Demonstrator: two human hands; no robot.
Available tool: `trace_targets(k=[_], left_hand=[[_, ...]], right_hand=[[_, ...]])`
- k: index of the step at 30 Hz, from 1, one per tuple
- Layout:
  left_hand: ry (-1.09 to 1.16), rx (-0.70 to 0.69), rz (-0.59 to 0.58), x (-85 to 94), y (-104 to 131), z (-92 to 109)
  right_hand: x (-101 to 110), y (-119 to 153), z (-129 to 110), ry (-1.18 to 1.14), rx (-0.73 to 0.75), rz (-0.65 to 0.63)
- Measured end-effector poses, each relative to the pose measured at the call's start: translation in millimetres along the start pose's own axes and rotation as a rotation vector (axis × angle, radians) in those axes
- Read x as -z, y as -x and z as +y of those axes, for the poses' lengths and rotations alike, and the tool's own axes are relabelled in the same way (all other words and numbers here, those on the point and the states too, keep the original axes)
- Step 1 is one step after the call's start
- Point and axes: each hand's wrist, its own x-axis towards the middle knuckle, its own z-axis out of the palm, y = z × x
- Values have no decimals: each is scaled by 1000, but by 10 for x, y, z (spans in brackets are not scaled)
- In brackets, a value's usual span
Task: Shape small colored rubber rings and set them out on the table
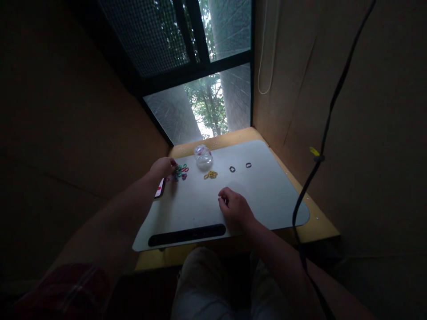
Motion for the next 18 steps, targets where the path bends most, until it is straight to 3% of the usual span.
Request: trace_targets(k=[4, 8, 13, 18], left_hand=[[-186, -25, 15, 109, -14, 34], [19, -4, 39, 225, -56, 67], [389, 83, -74, 317, -71, 140], [278, 15, -67, 343, -56, 124]], right_hand=[[0, 1, -13, -7, -1, 7], [-7, -2, -3, -2, 0, 5], [-7, 3, -1, -6, -3, 3], [4, 3, -6, -6, 1, -1]])
